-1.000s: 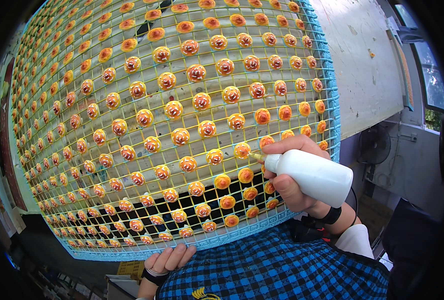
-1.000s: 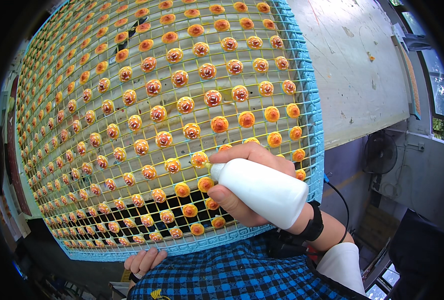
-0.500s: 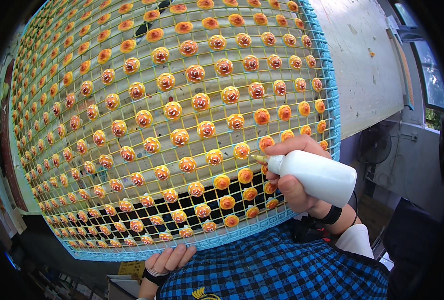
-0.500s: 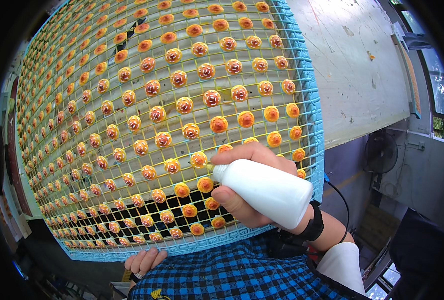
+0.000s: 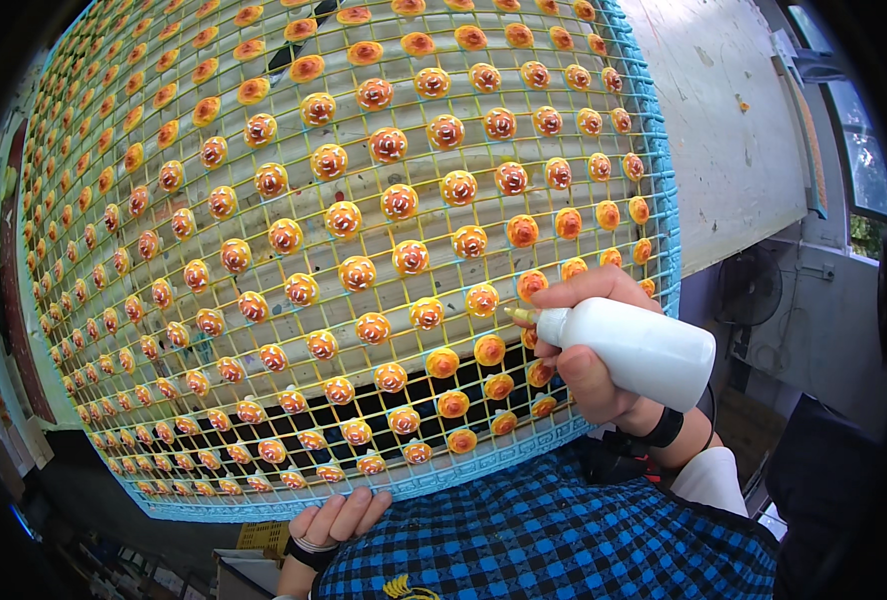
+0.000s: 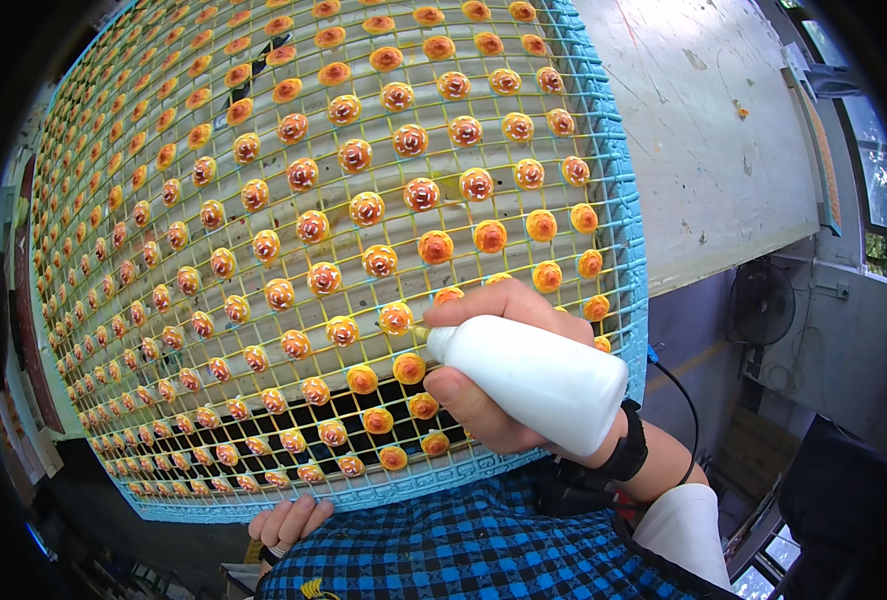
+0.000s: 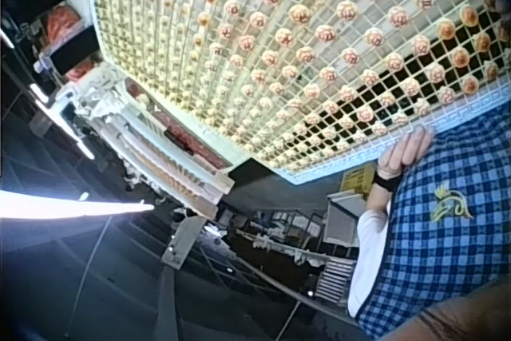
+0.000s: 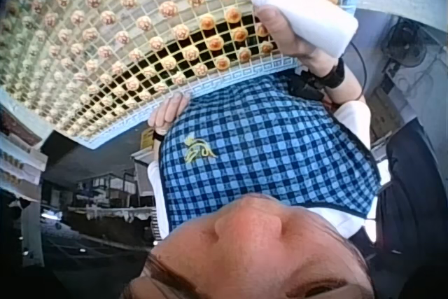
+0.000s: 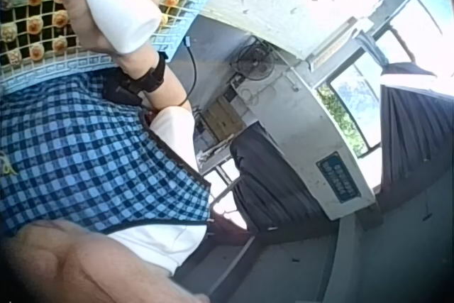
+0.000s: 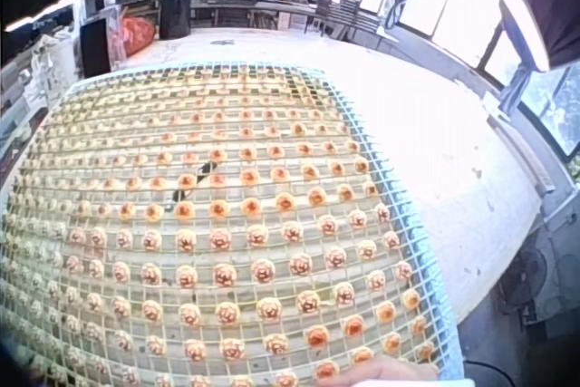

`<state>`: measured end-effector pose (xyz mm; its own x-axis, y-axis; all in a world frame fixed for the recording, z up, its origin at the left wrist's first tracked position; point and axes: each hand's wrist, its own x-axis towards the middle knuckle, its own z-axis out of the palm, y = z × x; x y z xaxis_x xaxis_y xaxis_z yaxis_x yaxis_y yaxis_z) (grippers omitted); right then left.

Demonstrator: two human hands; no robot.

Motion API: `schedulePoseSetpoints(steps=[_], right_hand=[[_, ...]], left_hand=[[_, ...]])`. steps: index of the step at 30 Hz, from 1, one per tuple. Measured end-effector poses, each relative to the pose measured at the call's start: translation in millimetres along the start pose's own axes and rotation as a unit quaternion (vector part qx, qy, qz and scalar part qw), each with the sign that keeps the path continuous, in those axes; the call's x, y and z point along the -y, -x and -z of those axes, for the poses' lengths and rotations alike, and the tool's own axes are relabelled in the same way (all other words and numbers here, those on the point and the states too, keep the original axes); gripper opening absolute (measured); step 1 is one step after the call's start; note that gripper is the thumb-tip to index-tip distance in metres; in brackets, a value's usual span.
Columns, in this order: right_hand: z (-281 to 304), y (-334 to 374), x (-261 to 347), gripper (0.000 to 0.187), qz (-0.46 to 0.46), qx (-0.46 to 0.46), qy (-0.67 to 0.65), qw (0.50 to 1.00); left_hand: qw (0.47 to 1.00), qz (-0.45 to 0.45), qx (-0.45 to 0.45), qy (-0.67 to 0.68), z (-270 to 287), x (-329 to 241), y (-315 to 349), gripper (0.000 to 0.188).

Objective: Applying a liquid substance from a squeeze bottle to small, round, decorated objects arranged on a wire grid.

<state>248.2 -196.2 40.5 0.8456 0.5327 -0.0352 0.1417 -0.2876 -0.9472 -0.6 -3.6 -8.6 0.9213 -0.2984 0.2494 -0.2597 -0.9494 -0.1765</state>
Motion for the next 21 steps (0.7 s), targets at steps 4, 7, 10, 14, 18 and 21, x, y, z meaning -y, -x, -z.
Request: schedulePoseSetpoints(steps=[4,7,10,14,18,21], right_hand=[[1.8,-0.5,1.4,0.027,0.0,0.012,0.012,1.0],[1.6,-1.4,2.3,0.027,0.003,0.013,0.023,1.0],[1.6,-2.4,1.8,0.026,0.024,0.015,0.046,0.999],[2.6,-2.1,1.5,0.024,0.011,0.012,0.041,0.999],[1.8,-1.5,3.8,0.024,-0.007,0.007,0.025,1.0],[0.3,-0.5,-0.6,0.024,0.012,-0.003,0.013,1.0]], left_hand=[[1.0,-0.002,0.022,0.009,4.6,0.6,-0.5,0.035],[1.0,0.0,0.024,0.016,5.6,0.3,-0.3,0.034],[0.999,0.002,0.032,0.029,8.1,0.5,-1.8,0.033],[0.999,-0.005,0.033,0.028,8.6,1.9,-3.3,0.034],[0.999,0.0,0.035,0.031,8.7,0.8,-2.3,0.035],[0.999,0.0,0.031,0.027,8.0,0.8,-2.5,0.035]])
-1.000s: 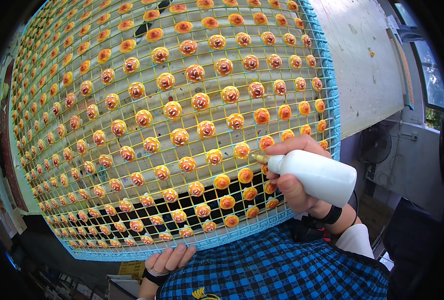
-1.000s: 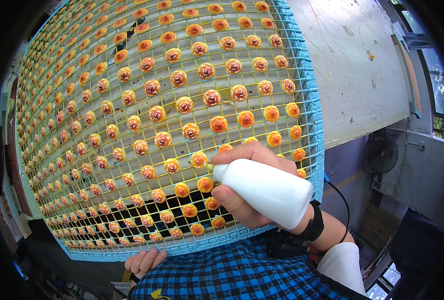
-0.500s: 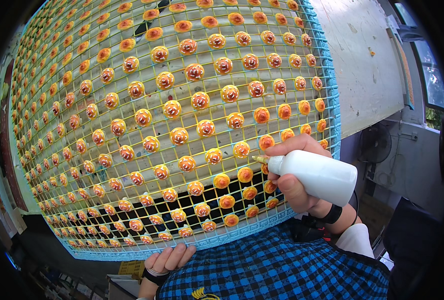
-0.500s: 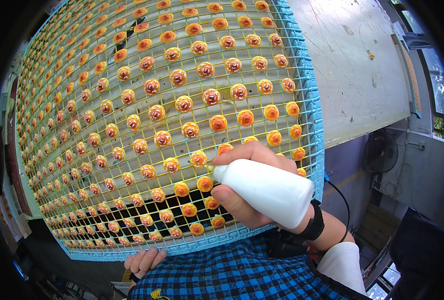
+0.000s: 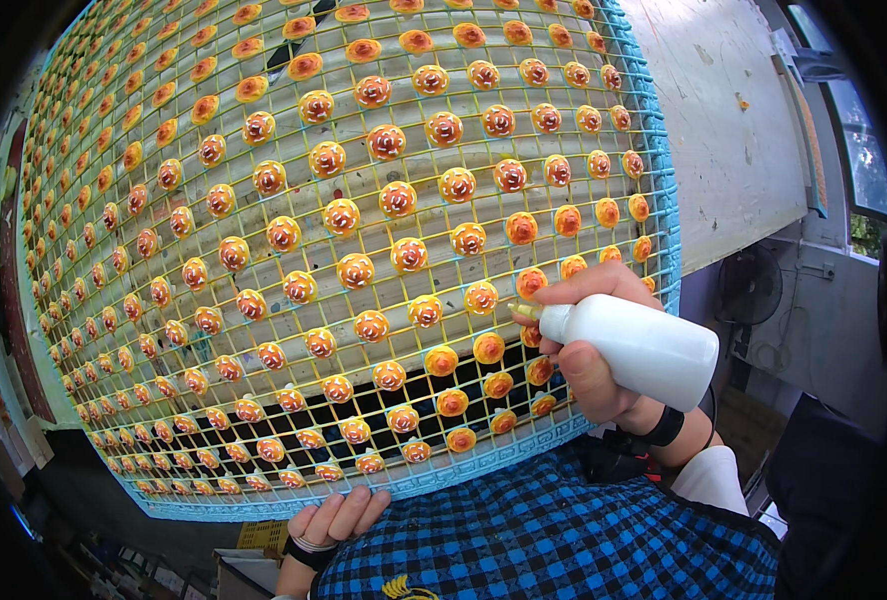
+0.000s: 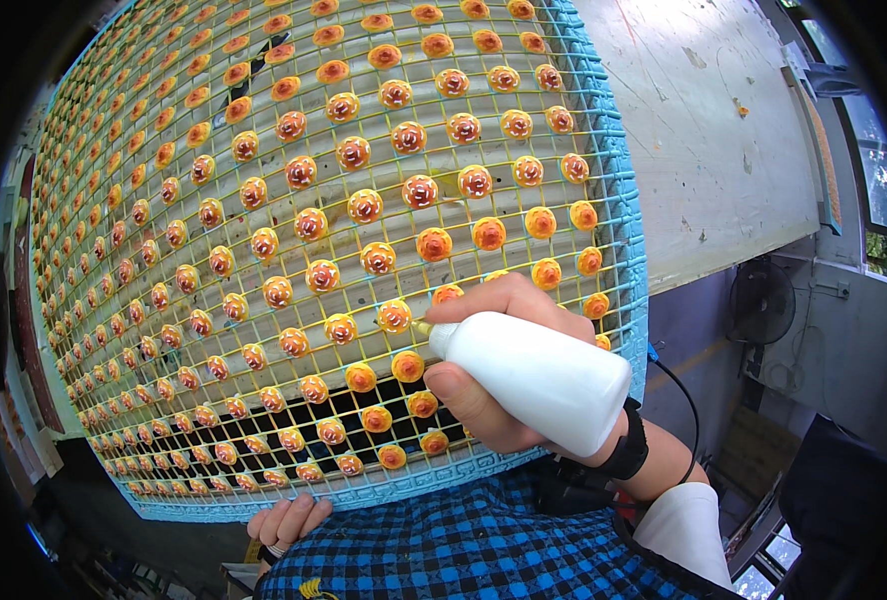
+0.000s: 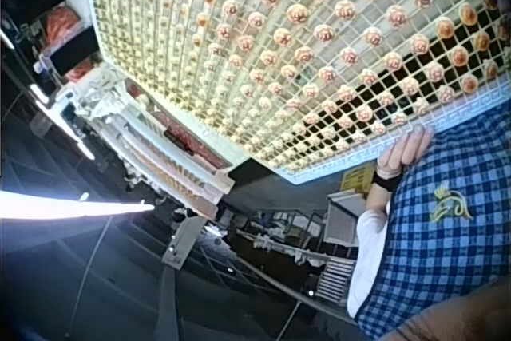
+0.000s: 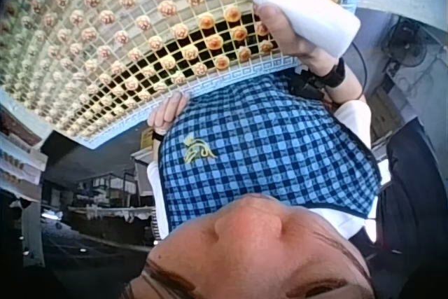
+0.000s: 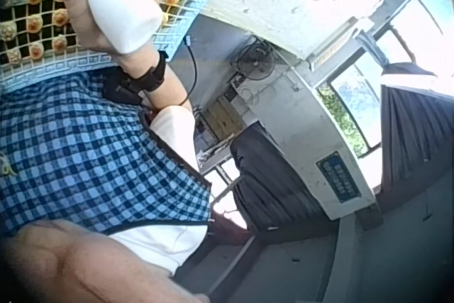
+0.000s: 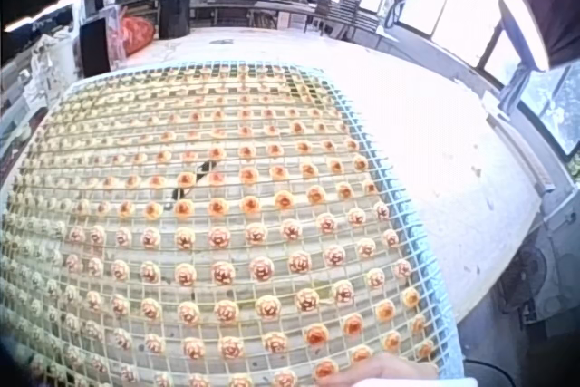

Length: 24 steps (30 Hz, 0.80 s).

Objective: Applying a liquid substance from a squeeze bottle to small, round, decorated objects arranged on a wire grid.

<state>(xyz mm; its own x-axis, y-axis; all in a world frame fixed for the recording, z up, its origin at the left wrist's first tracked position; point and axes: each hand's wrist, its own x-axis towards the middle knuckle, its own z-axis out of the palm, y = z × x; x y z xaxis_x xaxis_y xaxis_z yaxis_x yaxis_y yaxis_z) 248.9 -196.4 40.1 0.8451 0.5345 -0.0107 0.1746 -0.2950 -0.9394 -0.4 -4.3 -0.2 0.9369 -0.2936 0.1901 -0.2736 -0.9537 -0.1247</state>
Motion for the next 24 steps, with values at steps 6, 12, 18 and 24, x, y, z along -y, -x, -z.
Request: schedulePoseSetpoints(steps=[6,12,18,24], right_hand=[[-1,-1,-1,0.024,0.002,-0.005,0.011,1.0],[0,-1,-2,0.024,-0.005,-0.004,0.011,1.0],[0,2,1,0.027,-0.016,-0.003,-0.013,1.0],[-3,-1,7,0.031,-0.018,0.01,0.028,0.999]], left_hand=[[1.0,0.001,0.003,0.004,0,0,-1,0.035],[1.0,0.005,0.009,0.019,1,-1,-1,0.034],[1.0,0.008,-0.001,0.013,-1,-2,0,0.034],[1.0,0.003,-0.004,0.007,-3,-1,2,0.033]])
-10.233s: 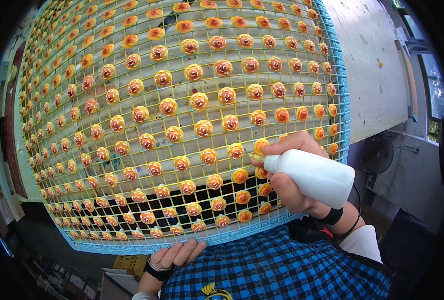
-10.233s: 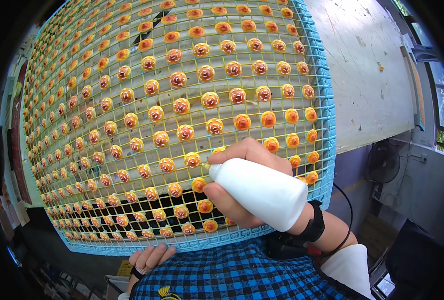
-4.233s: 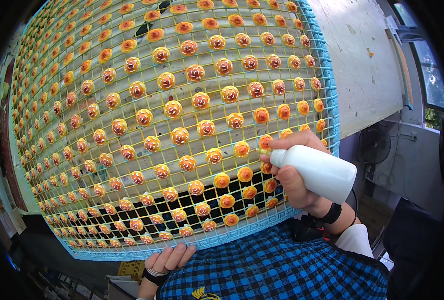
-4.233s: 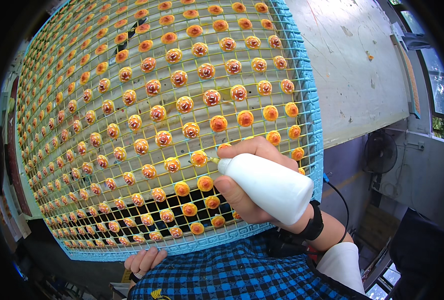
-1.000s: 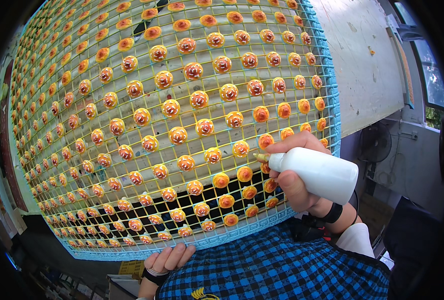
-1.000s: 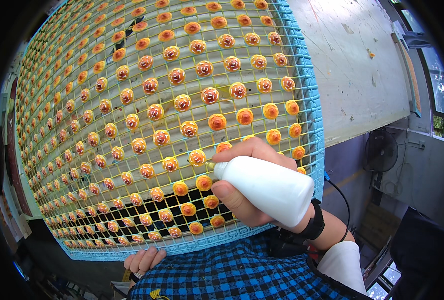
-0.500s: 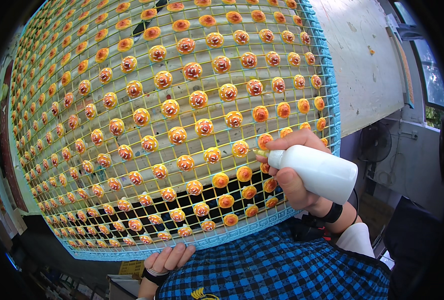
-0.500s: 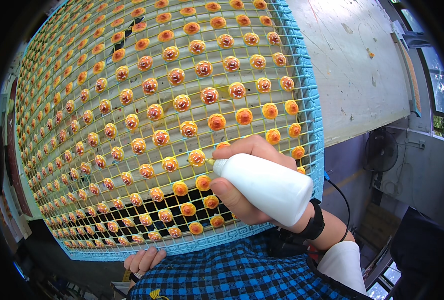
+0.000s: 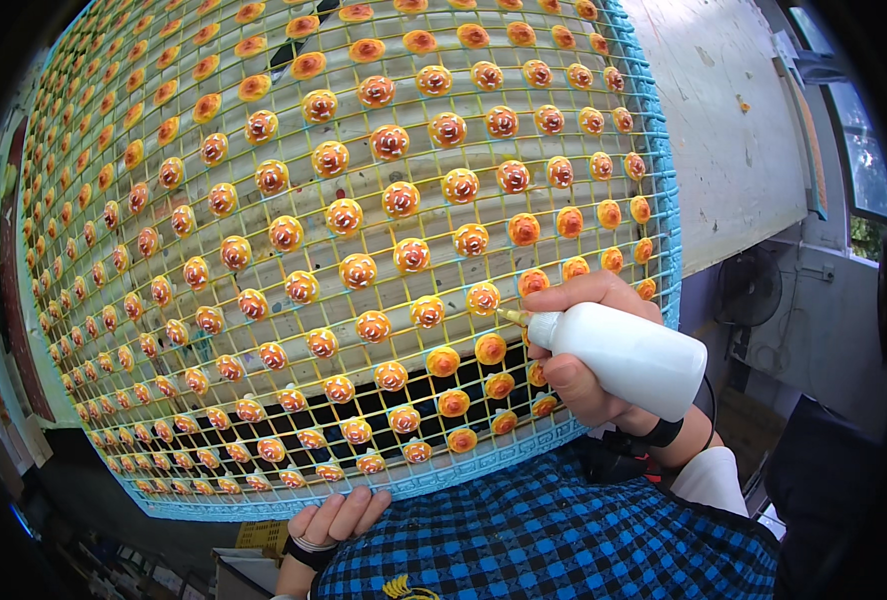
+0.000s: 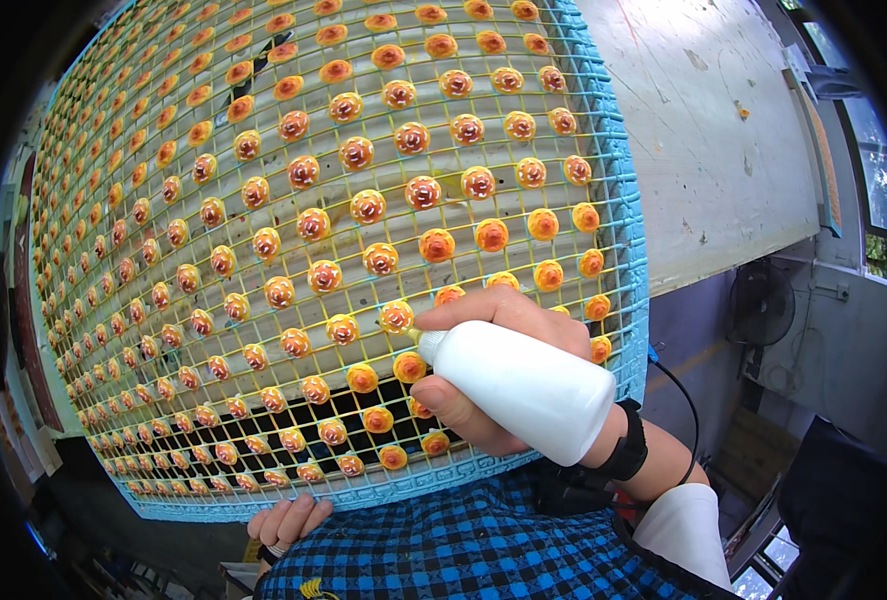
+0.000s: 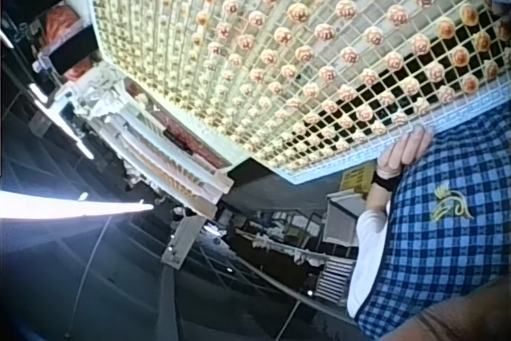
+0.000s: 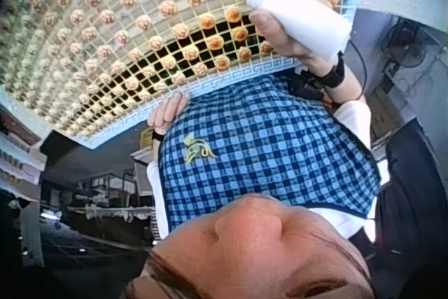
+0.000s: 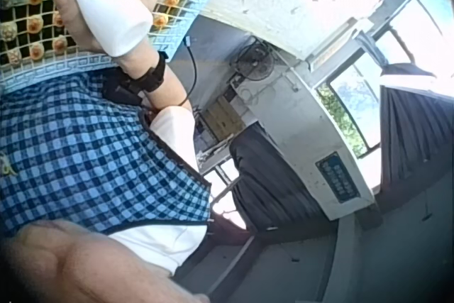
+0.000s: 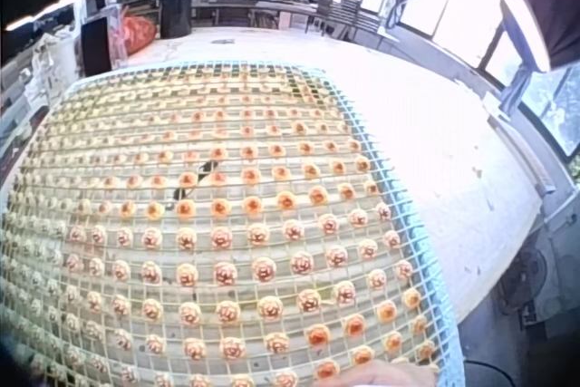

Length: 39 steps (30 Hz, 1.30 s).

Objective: Applying a liquid substance from a squeeze bottle to small, round, decorated objects arranged on a wire grid.

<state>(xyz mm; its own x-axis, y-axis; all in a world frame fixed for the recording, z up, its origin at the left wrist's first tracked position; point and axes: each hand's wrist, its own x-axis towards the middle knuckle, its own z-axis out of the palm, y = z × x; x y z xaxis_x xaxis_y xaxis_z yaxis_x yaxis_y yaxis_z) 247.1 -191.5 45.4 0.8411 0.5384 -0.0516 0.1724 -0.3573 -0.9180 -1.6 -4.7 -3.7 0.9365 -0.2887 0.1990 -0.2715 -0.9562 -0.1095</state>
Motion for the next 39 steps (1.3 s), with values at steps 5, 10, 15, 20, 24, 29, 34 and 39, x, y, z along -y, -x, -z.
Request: schedulePoseSetpoints(steps=[5,10,15,20,24,29,34,39], right_hand=[[0,-1,-2,0.032,0.027,0.003,0.038,0.999],[1,-1,-2,0.031,0.025,0.012,0.046,0.999],[1,0,-2,0.031,-0.002,0.007,0.002,1.0],[11,1,5,0.034,-0.019,0.009,-0.077,0.997],[33,-7,2,0.045,-0.034,-0.02,-0.053,0.998],[39,-26,-9,0.05,0.002,-0.001,0.026,1.0],[26,-30,-13,0.029,0.03,-0.031,-0.031,0.999],[22,-32,-15,0.021,0.057,-0.05,-0.032,0.997]], left_hand=[[1.0,0.007,0.008,0.009,2,-1,-1,0.032],[1.0,0.008,0.006,0.013,2,-1,-2,0.031],[1.0,0.009,-0.014,0.005,-1,-1,-1,0.031],[1.0,0.011,0.007,0.002,1,-2,1,0.031],[1.0,-0.016,-0.026,-0.008,-4,4,-1,0.033],[0.999,0.009,-0.034,0.011,-7,-3,6,0.039],[0.996,0.014,-0.084,-0.002,-14,-3,5,0.041],[0.998,0.025,-0.063,0.003,-13,-5,10,0.04]])
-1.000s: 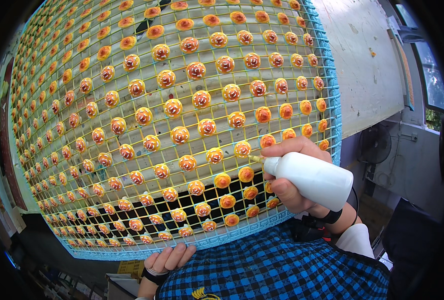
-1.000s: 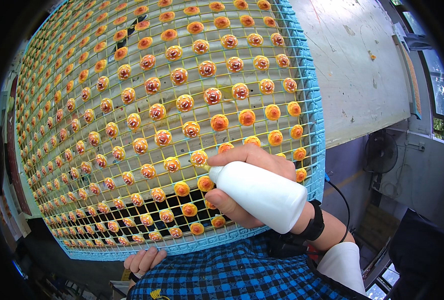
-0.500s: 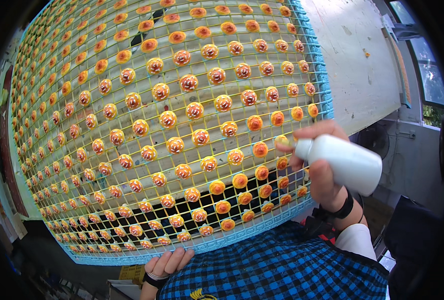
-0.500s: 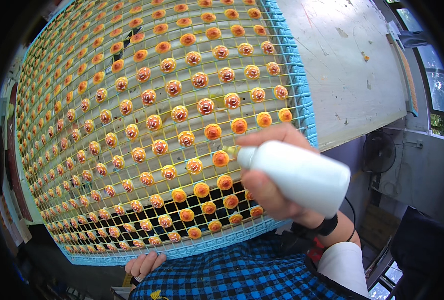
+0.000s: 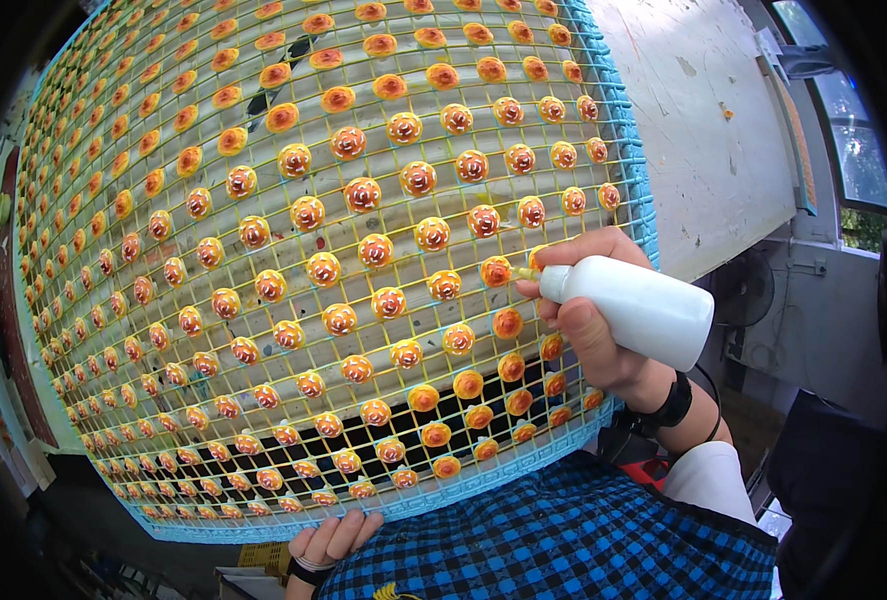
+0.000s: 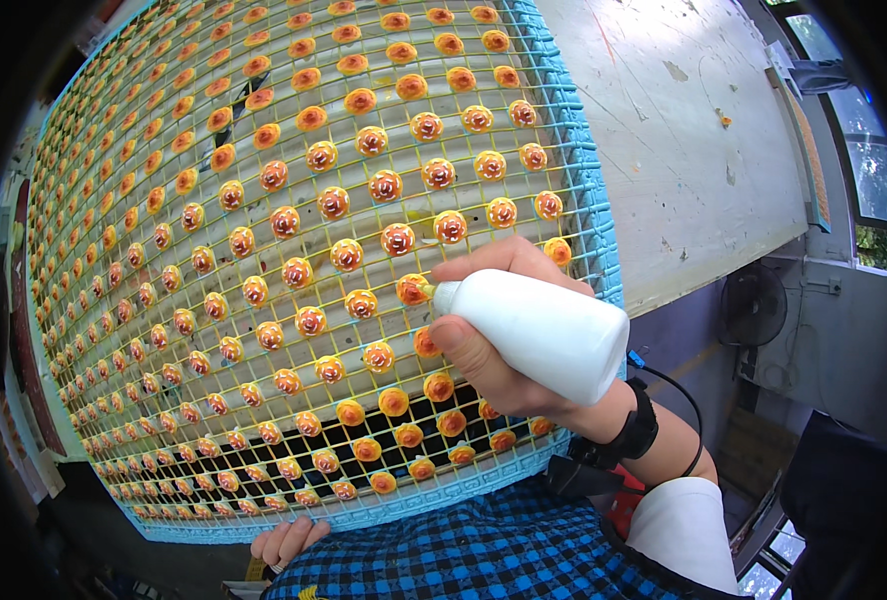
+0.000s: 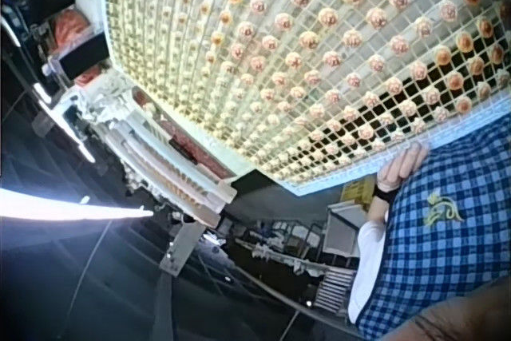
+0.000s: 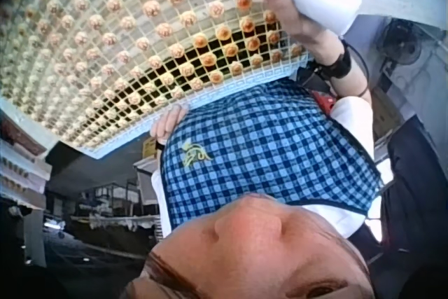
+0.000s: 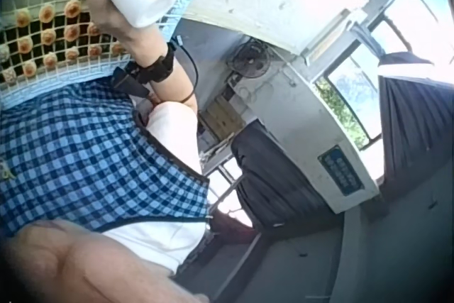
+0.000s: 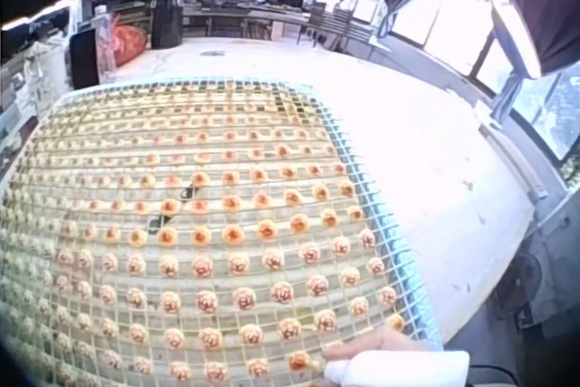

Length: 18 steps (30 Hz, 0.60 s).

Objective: Applying a liquid substance from a squeeze bottle to small, round, decorated objects arranged on a wire grid.

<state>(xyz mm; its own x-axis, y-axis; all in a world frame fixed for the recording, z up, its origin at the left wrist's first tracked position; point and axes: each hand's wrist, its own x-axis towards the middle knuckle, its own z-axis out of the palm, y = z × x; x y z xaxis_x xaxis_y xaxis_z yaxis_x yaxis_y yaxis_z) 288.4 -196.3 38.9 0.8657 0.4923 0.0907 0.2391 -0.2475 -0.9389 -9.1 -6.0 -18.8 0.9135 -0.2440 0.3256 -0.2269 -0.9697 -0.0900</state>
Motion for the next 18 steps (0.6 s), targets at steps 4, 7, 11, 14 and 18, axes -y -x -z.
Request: schedulePoseSetpoints(steps=[4,7,11,14,18], right_hand=[[-3,-1,-1,0.021,0.017,-0.003,0.008,1.0],[-3,-2,0,0.022,0.015,-0.005,0.016,1.0],[-3,-1,1,0.023,0.004,-0.004,0.029,1.0],[-2,-2,1,0.025,0.01,0.004,0.049,0.999],[-3,-2,3,0.025,0.002,0.005,0.044,0.999]], left_hand=[[1.0,-0.008,-0.01,-0.015,-1,1,0,0.04],[0.997,-0.04,-0.055,-0.044,-8,7,-7,0.041],[0.99,-0.083,-0.082,-0.083,-13,15,-7,0.042],[0.992,-0.061,-0.074,-0.077,-12,11,-3,0.041],[0.999,0.001,-0.03,-0.026,-4,1,1,0.038]])
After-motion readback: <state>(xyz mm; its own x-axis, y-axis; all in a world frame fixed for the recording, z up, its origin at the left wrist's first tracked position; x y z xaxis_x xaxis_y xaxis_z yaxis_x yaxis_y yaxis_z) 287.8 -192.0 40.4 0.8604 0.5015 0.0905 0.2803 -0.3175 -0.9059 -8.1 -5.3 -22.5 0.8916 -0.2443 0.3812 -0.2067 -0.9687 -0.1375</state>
